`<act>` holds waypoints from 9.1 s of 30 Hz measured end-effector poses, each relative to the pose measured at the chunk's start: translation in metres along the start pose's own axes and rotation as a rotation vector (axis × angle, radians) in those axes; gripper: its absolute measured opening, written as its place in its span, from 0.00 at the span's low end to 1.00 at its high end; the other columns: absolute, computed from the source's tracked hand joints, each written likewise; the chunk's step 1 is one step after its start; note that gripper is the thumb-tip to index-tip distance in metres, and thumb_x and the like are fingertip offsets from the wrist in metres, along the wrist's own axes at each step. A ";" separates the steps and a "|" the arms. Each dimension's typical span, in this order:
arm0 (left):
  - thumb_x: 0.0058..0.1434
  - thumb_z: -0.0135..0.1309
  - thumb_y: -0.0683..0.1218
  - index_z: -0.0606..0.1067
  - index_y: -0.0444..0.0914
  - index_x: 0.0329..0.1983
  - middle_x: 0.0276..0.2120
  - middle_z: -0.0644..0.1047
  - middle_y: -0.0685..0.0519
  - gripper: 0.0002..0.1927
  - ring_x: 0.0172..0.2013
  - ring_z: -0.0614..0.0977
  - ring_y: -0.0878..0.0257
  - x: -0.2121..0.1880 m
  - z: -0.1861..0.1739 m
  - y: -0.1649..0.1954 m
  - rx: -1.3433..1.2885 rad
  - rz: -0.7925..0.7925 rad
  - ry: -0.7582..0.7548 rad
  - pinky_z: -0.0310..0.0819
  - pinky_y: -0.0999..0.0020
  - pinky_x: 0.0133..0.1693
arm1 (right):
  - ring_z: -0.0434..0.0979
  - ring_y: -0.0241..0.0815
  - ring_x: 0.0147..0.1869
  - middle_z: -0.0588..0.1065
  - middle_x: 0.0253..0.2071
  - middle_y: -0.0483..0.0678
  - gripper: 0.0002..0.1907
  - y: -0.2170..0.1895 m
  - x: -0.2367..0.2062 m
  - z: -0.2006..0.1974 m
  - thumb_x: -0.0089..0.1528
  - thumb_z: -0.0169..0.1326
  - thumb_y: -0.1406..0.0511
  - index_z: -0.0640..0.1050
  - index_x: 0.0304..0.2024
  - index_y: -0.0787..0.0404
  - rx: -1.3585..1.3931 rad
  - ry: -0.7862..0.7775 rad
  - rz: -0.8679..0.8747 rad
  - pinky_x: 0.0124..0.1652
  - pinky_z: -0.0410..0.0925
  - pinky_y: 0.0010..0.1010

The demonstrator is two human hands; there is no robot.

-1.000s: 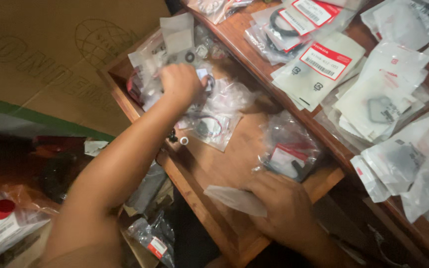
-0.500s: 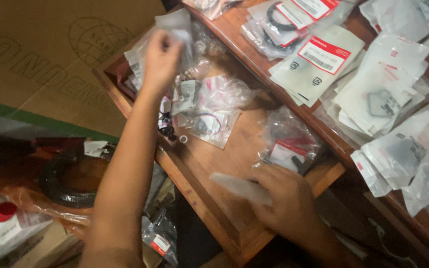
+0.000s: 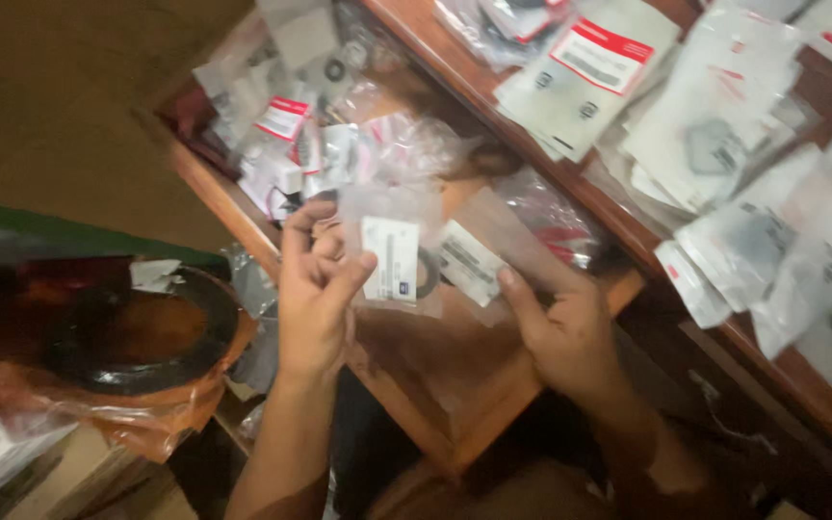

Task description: The person opens a wooden drawer and sorts through numerous small plastic bags containing mechanical parts. They pick up individual bags, inspect them, and place them back into the drawer or on the surface above, continuing to handle and rearrange the items throughout the clip.

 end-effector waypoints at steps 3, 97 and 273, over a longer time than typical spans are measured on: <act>0.61 0.52 0.31 0.65 0.34 0.63 0.53 0.76 0.48 0.26 0.46 0.81 0.64 -0.001 0.007 -0.004 0.087 0.017 -0.052 0.76 0.71 0.49 | 0.78 0.33 0.50 0.82 0.48 0.49 0.16 0.002 -0.001 -0.001 0.68 0.53 0.67 0.78 0.56 0.70 0.118 0.006 -0.014 0.51 0.70 0.24; 0.51 0.61 0.38 0.70 0.36 0.29 0.28 0.75 0.52 0.09 0.33 0.74 0.65 0.107 0.077 -0.138 0.775 -0.284 -1.033 0.72 0.67 0.37 | 0.76 0.45 0.42 0.74 0.36 0.43 0.11 -0.002 -0.044 0.015 0.53 0.64 0.62 0.77 0.36 0.53 -0.512 -0.283 -0.510 0.39 0.64 0.40; 0.62 0.55 0.51 0.81 0.41 0.45 0.40 0.84 0.48 0.14 0.41 0.87 0.54 0.038 0.091 -0.110 2.073 0.284 -0.836 0.79 0.56 0.38 | 0.75 0.48 0.30 0.76 0.29 0.47 0.11 -0.032 -0.068 0.030 0.54 0.68 0.64 0.78 0.33 0.59 -0.375 -0.083 -0.782 0.31 0.66 0.37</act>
Point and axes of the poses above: each hand's wrist, its own x-axis towards the middle knuckle, its own z-axis out of the palm, y = z × x, the point moved 4 cm from there along x, towards the middle knuckle
